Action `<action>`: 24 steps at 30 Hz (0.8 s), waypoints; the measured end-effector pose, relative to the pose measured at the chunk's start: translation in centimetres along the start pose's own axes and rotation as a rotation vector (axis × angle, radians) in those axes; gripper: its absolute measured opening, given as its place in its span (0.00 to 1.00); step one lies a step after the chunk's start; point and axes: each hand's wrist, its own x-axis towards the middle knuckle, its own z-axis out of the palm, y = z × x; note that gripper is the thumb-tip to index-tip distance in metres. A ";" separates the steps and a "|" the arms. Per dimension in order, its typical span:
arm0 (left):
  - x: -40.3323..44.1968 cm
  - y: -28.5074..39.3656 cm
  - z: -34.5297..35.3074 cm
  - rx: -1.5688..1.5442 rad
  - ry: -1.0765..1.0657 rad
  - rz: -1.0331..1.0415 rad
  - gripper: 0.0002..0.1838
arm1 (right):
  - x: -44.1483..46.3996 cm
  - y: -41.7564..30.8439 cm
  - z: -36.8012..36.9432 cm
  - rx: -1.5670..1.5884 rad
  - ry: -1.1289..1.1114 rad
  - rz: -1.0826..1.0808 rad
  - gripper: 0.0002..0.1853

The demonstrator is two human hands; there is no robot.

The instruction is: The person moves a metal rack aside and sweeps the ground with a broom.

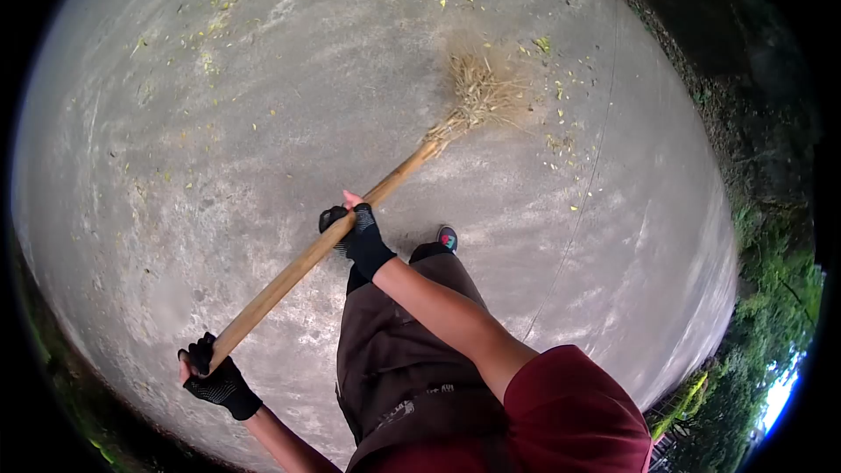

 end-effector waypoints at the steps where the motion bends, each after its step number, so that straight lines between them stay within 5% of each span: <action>1: 0.1 -3.9 1.9 0.003 -0.111 -0.135 0.17 | -2.7 -5.0 0.4 -0.017 0.190 -0.131 0.19; 4: -2.9 -17.7 11.4 0.076 -0.290 -0.377 0.17 | -7.0 -21.5 -7.9 0.072 0.205 -0.434 0.19; 5: -4.7 -22.0 13.9 0.145 -0.346 -0.469 0.16 | -11.8 -23.2 -3.5 0.098 0.278 -0.567 0.21; 7: -10.0 -30.2 19.6 0.199 -0.410 -0.587 0.13 | -12.4 -35.1 -17.3 0.116 -0.026 -0.631 0.24; 9: -15.1 -37.6 22.0 0.317 -0.519 -0.756 0.13 | -16.0 -40.9 -19.0 0.334 0.267 -0.724 0.27; 11: -18.2 -42.7 25.3 0.301 -0.499 -0.782 0.13 | -18.0 -45.9 -23.2 0.323 0.463 -0.653 0.26; 13: -19.0 -45.7 27.3 0.461 -0.610 -0.581 0.13 | -16.1 -48.5 -24.9 0.288 0.688 -0.637 0.24; 14: -17.9 -47.3 24.8 0.563 -0.553 -0.533 0.13 | -14.3 -49.3 -26.2 0.503 0.434 -0.359 0.24; 15: -14.6 -43.9 26.9 0.526 -0.440 -0.638 0.12 | -11.0 -47.8 -24.5 0.509 0.375 -0.262 0.23; 16: -11.8 -41.2 26.5 0.486 -0.276 -0.596 0.11 | -7.0 -44.2 -22.3 1.354 -0.150 -0.093 0.21; 18: -5.1 -31.5 24.1 0.254 -0.275 -0.374 0.07 | -1.3 -34.4 -12.3 0.208 0.479 -0.082 0.18; 19: -4.0 -24.8 21.6 0.112 -0.279 -0.301 0.07 | -1.1 -27.8 -6.5 0.295 0.290 -0.012 0.17; 20: -5.3 -18.5 19.5 0.763 -0.069 0.034 0.09 | 2.6 -22.7 -4.8 0.159 0.396 0.015 0.17; 21: -6.4 -13.0 19.2 0.166 -0.252 -0.102 0.10 | 1.3 -17.9 2.3 0.208 0.452 -0.009 0.17; 24: -13.0 -9.9 22.3 1.011 0.238 0.536 0.15 | 4.8 -13.5 11.6 -0.195 0.025 0.169 0.16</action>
